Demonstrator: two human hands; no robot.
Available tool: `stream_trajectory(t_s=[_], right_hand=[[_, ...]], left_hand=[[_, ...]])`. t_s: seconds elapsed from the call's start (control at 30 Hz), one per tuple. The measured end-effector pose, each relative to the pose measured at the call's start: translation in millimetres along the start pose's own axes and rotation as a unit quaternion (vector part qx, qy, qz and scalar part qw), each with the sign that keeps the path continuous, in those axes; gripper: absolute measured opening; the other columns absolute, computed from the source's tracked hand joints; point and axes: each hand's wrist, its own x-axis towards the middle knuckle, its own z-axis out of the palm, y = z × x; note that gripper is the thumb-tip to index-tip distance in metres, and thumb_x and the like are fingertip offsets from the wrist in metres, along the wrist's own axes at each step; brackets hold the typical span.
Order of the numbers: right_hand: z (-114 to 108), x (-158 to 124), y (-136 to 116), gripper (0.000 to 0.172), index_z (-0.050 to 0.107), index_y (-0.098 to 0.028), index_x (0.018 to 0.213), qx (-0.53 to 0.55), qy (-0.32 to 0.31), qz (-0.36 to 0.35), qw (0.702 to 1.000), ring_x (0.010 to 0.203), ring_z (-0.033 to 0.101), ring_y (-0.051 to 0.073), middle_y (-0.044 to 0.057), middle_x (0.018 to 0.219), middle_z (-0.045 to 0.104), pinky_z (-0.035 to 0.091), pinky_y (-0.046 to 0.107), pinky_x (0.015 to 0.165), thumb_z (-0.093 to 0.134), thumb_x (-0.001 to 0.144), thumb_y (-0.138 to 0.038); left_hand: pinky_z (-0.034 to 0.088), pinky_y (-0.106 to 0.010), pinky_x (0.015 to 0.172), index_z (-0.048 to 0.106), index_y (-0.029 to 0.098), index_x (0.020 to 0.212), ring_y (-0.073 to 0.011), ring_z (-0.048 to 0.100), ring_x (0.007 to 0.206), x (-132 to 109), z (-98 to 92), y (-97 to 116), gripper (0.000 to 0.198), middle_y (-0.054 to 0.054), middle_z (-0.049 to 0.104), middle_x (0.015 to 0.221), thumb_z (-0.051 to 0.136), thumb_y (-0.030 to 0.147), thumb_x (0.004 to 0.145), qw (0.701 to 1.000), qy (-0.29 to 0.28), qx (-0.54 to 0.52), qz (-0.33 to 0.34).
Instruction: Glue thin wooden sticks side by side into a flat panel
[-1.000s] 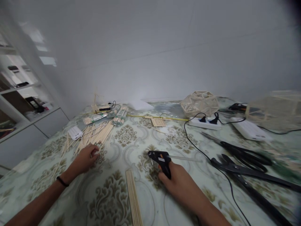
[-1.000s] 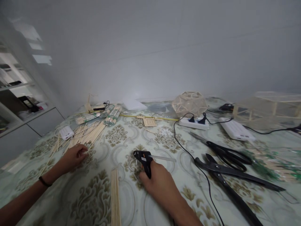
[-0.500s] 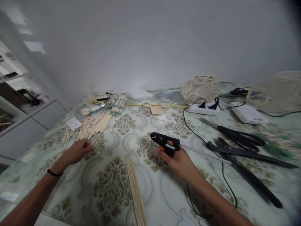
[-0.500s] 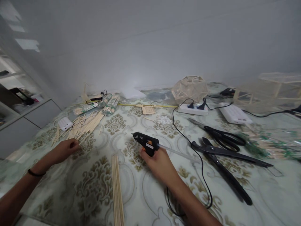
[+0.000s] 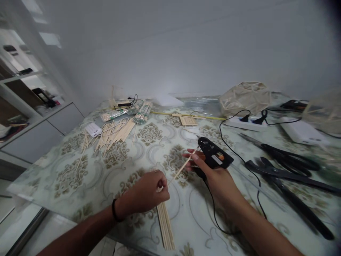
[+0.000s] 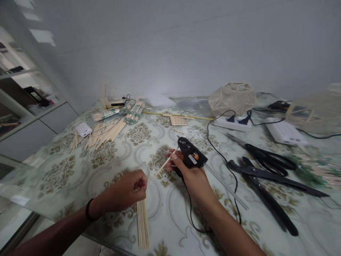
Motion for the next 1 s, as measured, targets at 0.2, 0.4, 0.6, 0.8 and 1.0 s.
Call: stream_trajectory(t_s=[0.2, 0.4, 0.6, 0.8, 1.0], right_hand=[[-5.4, -2.4, -2.2, 0.039, 0.077, -0.021, 0.141, -0.014, 0.000, 0.002, 1.000, 0.118, 0.082, 0.029, 0.011, 0.141, 0.081, 0.072, 0.052, 0.102, 0.081, 0.113, -0.048], [-10.3, -4.1, -7.8, 0.034, 0.079, -0.020, 0.132, -0.085, -0.047, 0.015, 0.995, 0.106, 0.082, 0.025, 0.008, 0.128, 0.083, 0.072, 0.047, 0.095, 0.079, 0.115, -0.050], [2.7, -5.1, 3.4, 0.033, 0.079, -0.019, 0.130, -0.155, -0.117, 0.056, 0.979, 0.097, 0.082, 0.022, 0.006, 0.120, 0.084, 0.072, 0.043, 0.087, 0.080, 0.114, -0.048], [14.3, -11.6, 4.5, 0.035, 0.078, -0.020, 0.134, -0.196, -0.140, 0.088, 0.967, 0.099, 0.082, 0.023, 0.007, 0.124, 0.084, 0.073, 0.044, 0.088, 0.079, 0.115, -0.049], [19.5, -12.7, 0.6, 0.038, 0.078, -0.020, 0.139, -0.220, -0.129, 0.108, 0.961, 0.110, 0.083, 0.027, 0.009, 0.134, 0.083, 0.073, 0.048, 0.095, 0.081, 0.114, -0.048]], left_hand=[[0.071, -0.049, 0.107, 0.075, 0.022, 0.145, -0.0270, 0.079, 0.124, -3.5, 6.9, 2.8, 0.036, -0.012, 0.076, 0.149, 0.078, 0.045, 0.117, 0.998, -0.023, 0.006, 0.054], [0.061, -0.059, 0.125, 0.078, 0.023, 0.133, -0.0333, 0.072, 0.136, -22.8, -2.3, -0.3, 0.041, -0.014, 0.077, 0.143, 0.091, 0.050, 0.104, 0.992, 0.033, 0.019, 0.122], [0.053, -0.069, 0.134, 0.071, 0.028, 0.152, -0.0467, 0.060, 0.159, -38.5, 6.6, -8.3, 0.085, -0.021, 0.068, 0.163, 0.106, 0.063, 0.083, 0.986, 0.054, 0.038, 0.155], [0.045, -0.072, 0.142, 0.060, 0.023, 0.164, -0.0523, 0.044, 0.175, -40.1, 14.2, -7.0, 0.113, -0.027, 0.056, 0.176, 0.103, 0.082, 0.077, 0.971, 0.027, 0.080, 0.223], [0.036, -0.085, 0.143, 0.054, 0.024, 0.172, -0.0602, 0.037, 0.177, -34.9, 31.0, -8.7, 0.128, -0.028, 0.053, 0.178, 0.106, 0.082, 0.071, 0.964, 0.039, 0.107, 0.240]])
